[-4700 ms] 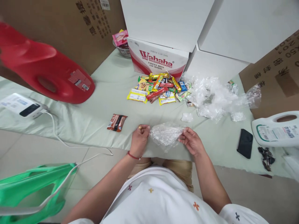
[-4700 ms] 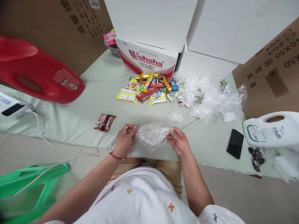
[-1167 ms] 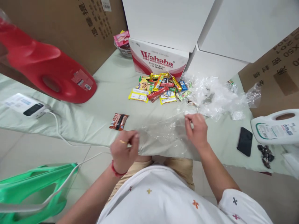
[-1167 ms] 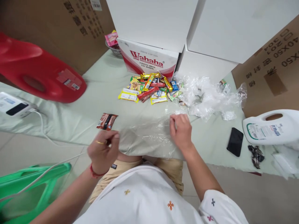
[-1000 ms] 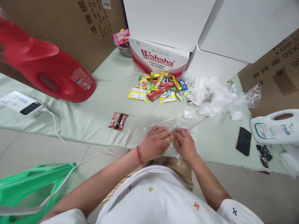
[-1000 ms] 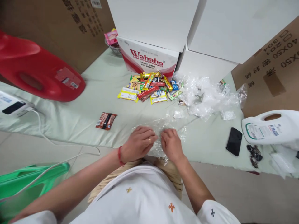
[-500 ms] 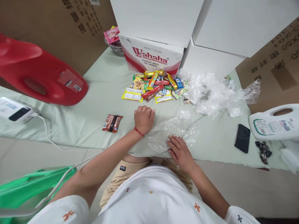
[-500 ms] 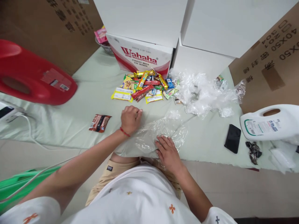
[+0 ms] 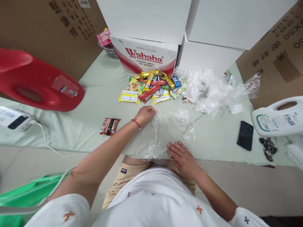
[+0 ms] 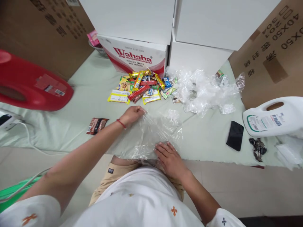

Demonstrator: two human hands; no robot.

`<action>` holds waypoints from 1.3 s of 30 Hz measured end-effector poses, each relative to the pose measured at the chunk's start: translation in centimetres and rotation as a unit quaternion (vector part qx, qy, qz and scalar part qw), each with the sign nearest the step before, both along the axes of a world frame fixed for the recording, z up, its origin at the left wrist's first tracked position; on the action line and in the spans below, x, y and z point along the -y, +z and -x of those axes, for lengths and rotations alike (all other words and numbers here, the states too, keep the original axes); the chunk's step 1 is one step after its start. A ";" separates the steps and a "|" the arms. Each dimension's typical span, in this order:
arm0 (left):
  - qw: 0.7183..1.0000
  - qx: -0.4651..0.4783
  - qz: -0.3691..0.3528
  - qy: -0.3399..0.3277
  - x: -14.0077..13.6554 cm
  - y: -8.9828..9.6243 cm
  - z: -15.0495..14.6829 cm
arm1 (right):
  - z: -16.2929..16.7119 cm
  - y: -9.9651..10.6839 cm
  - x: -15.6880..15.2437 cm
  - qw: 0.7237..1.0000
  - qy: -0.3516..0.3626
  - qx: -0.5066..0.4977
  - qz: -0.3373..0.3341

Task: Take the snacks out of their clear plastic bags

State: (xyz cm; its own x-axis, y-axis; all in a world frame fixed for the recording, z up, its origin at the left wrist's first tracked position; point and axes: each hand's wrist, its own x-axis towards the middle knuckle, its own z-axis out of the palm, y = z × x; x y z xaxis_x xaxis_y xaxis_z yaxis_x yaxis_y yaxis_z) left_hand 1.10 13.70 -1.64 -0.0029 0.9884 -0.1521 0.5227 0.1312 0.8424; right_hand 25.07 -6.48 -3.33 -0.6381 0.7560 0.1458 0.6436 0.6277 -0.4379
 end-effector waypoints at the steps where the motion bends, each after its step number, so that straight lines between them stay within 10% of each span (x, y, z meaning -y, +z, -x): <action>1: 1.000 0.004 0.014 0.004 -0.7 0.1 1.5 | -0.2 -0.1 0.1 1.000 0.009 -0.002 -0.005; 5: 0.998 -0.013 0.013 0.059 -1.0 2.2 5.5 | -0.4 -0.2 -0.6 0.999 0.046 -0.008 -0.013; 9: 0.959 -0.125 -0.224 0.121 3.5 6.9 3.6 | 0.2 -0.2 -2.2 0.996 0.090 0.003 -0.009; 14: 0.881 -0.235 -0.326 -0.249 9.4 10.3 -1.9 | 0.8 0.1 -3.4 0.994 0.111 0.018 -0.004; 17: 0.849 -0.345 -0.133 -0.379 9.3 8.5 -1.4 | 0.3 0.7 -3.7 0.993 0.118 0.020 0.005; 23: 0.862 -0.442 0.041 -0.245 8.9 3.7 5.1 | -1.8 1.8 -3.7 0.991 0.096 -0.061 0.071; 28: 0.875 -0.440 -0.097 -0.177 12.0 1.0 6.8 | -2.9 5.1 -6.6 0.972 0.047 -0.164 0.159; 32: 0.875 -0.367 -0.239 -0.208 12.9 -1.5 7.7 | -1.1 7.8 -14.8 0.992 -0.081 -0.080 0.053; 39: 0.895 -0.337 -0.203 -0.212 13.5 -2.2 8.9 | 7.4 5.4 -30.2 0.983 -0.070 0.170 0.000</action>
